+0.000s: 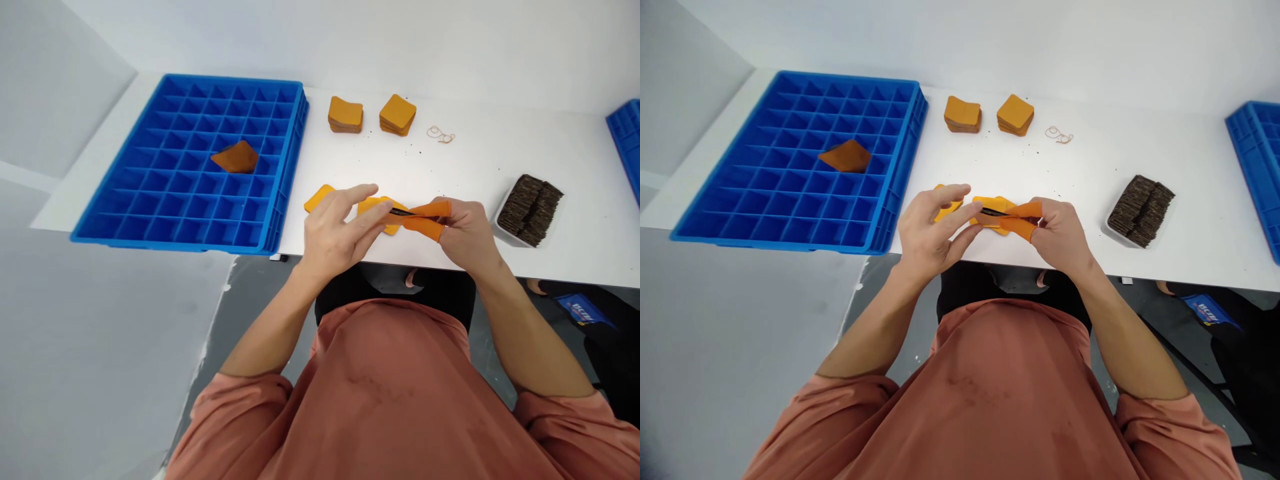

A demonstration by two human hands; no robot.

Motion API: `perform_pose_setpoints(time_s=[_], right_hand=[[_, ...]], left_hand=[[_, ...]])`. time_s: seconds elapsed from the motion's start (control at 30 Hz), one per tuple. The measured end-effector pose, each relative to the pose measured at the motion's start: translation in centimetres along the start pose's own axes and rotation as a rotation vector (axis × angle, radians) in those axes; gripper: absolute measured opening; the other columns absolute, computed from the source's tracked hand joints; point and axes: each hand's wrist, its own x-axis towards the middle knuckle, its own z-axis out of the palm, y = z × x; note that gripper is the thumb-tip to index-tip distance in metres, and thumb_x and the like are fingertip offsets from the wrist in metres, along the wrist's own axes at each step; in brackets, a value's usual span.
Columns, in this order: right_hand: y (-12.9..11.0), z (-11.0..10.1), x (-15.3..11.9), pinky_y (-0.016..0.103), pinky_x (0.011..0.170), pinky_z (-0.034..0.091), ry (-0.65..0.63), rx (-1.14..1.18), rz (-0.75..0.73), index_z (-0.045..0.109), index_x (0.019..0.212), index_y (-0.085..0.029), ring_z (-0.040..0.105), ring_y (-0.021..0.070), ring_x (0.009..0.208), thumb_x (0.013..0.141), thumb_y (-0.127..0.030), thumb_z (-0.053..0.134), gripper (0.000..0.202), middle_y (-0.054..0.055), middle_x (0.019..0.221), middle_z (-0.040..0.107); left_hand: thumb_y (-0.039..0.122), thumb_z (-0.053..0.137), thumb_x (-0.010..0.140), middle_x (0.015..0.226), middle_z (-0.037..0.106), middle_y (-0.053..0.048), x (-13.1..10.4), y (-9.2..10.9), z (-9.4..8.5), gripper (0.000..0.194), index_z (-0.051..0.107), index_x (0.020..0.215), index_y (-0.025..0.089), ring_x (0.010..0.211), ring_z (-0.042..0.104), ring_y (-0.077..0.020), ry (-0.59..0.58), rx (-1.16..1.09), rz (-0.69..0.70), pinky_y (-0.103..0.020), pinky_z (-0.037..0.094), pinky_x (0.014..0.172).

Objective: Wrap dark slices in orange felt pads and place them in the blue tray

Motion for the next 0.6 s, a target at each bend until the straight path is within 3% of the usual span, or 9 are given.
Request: perform_pose_setpoints(time_s=[0.33, 0.43, 0.6], right_hand=[[0.6, 0.3, -0.1, 0.035, 0.068, 0.049, -0.017, -0.036, -0.072, 0.093, 0.098, -0.033, 0.063, 0.0166, 0.074, 0.094, -0.059, 0.089, 0.026, 0.0, 0.086, 0.081], [0.8, 0.7, -0.1, 0.034, 0.067, 0.049, -0.003, -0.05, -0.106, 0.093, 0.098, -0.033, 0.063, 0.0159, 0.073, 0.095, -0.057, 0.089, 0.024, -0.001, 0.085, 0.081], [1.0, 1.1, -0.1, 0.032, 0.063, 0.047, -0.003, -0.092, -0.224, 0.094, 0.099, -0.034, 0.06, 0.0138, 0.067, 0.098, -0.048, 0.088, 0.015, -0.001, 0.082, 0.079]], left_hand=[[0.041, 0.07, 0.11, 0.132, 0.081, -0.012, -0.4, -0.8, -0.1, 0.027, 0.079, 0.133, 0.029, 0.115, 0.076, -0.0264, 0.178, 0.023, 0.156, -0.04, 0.062, 0.091], [0.04, 0.07, 0.111, 0.13, 0.082, -0.01, -0.3, -0.8, -0.4, 0.021, 0.08, 0.127, 0.03, 0.111, 0.077, -0.0242, 0.149, -0.01, 0.165, -0.038, 0.062, 0.089], [0.042, 0.067, 0.113, 0.115, 0.084, -0.008, -0.2, -0.5, -0.7, 0.021, 0.082, 0.116, 0.028, 0.102, 0.076, -0.023, 0.035, -0.016, 0.062, -0.04, 0.06, 0.091]])
